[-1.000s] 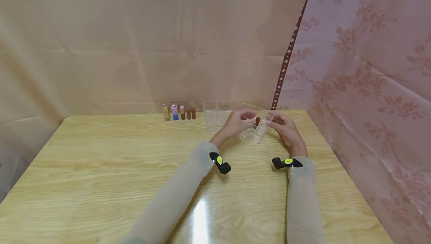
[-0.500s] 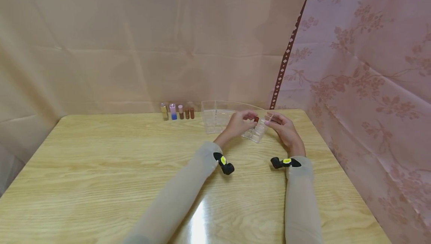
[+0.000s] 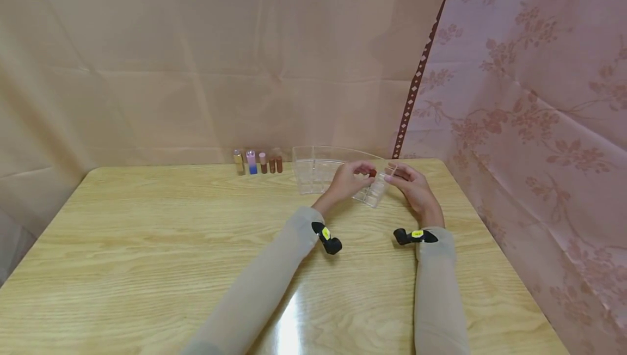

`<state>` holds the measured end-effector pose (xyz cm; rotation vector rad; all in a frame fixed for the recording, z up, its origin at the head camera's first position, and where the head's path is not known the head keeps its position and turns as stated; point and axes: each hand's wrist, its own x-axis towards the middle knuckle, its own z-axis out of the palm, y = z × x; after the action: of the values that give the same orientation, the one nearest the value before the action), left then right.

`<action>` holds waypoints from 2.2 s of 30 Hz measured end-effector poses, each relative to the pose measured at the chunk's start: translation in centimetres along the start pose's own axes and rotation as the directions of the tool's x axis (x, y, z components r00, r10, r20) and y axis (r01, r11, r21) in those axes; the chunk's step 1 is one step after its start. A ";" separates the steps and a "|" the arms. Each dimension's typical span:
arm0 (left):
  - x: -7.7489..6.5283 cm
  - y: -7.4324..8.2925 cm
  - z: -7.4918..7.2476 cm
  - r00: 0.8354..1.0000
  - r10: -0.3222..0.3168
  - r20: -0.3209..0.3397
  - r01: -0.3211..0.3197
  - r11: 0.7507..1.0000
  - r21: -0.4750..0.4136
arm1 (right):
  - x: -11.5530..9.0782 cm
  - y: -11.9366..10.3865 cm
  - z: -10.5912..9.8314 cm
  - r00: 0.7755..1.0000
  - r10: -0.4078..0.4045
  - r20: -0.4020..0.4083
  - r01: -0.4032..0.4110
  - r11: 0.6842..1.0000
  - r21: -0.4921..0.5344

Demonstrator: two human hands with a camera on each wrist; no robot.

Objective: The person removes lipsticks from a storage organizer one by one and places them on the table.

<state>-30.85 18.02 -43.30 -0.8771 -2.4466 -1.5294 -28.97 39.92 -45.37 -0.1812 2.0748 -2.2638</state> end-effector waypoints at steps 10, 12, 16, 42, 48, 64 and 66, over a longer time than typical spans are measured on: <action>0.3 -0.3 0.0 1.000 -0.005 0.009 0.006 0.998 -0.058 | -0.1 -0.1 0.1 1.000 0.010 -0.021 -0.010 1.000 -0.001; 0.3 -0.3 0.0 1.000 -0.013 0.007 0.013 0.998 -0.065 | -0.1 -0.1 0.1 1.000 0.008 -0.024 -0.008 1.000 -0.003; 0.3 -0.2 -0.1 1.000 -0.030 0.008 0.031 0.996 -0.081 | -0.1 -0.2 0.1 0.999 0.015 -0.029 -0.016 1.000 -0.021; 0.5 -0.1 -0.8 0.998 -0.026 0.063 0.038 0.978 -0.207 | -0.2 -0.2 0.1 1.000 0.023 -0.005 -0.023 0.999 -0.029; 0.5 -0.1 -0.9 0.998 -0.046 0.040 0.053 0.976 -0.212 | -0.3 -0.2 0.1 0.999 0.039 -0.012 -0.040 0.997 -0.060; 0.5 -0.2 -1.9 0.997 -0.064 0.040 0.074 0.946 -0.316 | -0.2 -0.3 0.2 0.998 0.054 -0.020 -0.056 0.997 -0.060; 0.5 -0.3 -2.1 0.996 -0.071 0.044 0.082 0.947 -0.312 | -0.2 -0.4 0.2 0.998 0.064 -0.025 -0.066 0.995 -0.078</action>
<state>-31.81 16.34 -42.30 -0.8670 -2.3201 -1.9860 -28.72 39.81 -44.98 -0.0912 2.1502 -2.1588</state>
